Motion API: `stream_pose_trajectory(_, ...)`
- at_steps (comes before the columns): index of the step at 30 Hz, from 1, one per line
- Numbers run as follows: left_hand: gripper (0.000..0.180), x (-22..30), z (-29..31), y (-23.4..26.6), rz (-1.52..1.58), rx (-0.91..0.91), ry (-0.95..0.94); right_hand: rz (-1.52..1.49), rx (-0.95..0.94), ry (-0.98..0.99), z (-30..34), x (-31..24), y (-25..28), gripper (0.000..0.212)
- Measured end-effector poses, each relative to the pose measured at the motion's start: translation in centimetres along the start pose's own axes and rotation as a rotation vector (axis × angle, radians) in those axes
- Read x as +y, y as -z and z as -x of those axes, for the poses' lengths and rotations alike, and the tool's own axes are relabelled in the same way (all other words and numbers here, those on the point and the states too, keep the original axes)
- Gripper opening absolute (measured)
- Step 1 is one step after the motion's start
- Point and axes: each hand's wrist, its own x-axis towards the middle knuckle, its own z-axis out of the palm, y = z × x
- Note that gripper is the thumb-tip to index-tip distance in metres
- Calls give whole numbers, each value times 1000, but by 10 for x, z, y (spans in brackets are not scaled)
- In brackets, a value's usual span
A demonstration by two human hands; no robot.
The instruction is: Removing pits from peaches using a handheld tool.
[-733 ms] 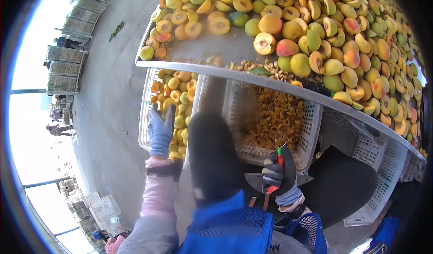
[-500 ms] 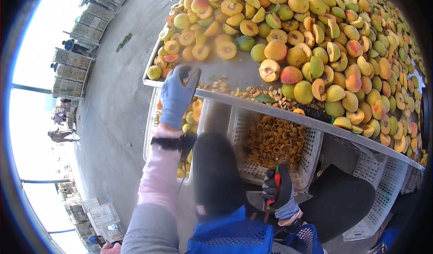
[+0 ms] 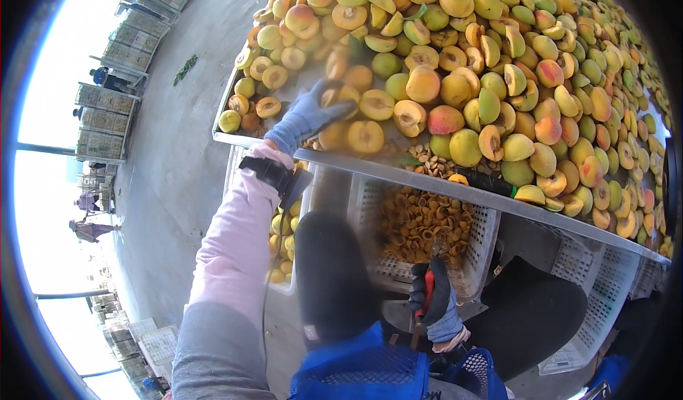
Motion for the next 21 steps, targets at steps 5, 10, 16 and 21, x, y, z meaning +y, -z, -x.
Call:
stream_pose_trajectory(5, 54, 6, 17, -14, 654, 244, -264, 56, 23, 68, -5, 7, 2, 44)
stream_pose_trajectory(10, 53, 75, 106, -45, 230, 247, -521, 57, -10, 184, 5, -2, 5, 50)
stream_pose_trajectory(16, 71, 104, 206, -97, -76, 29, -616, 186, -195, 414, 52, -22, -35, 43)
stream_pose_trajectory(21, 84, 90, 223, -116, 273, -95, -668, 204, -215, 470, 60, -21, -28, 40)
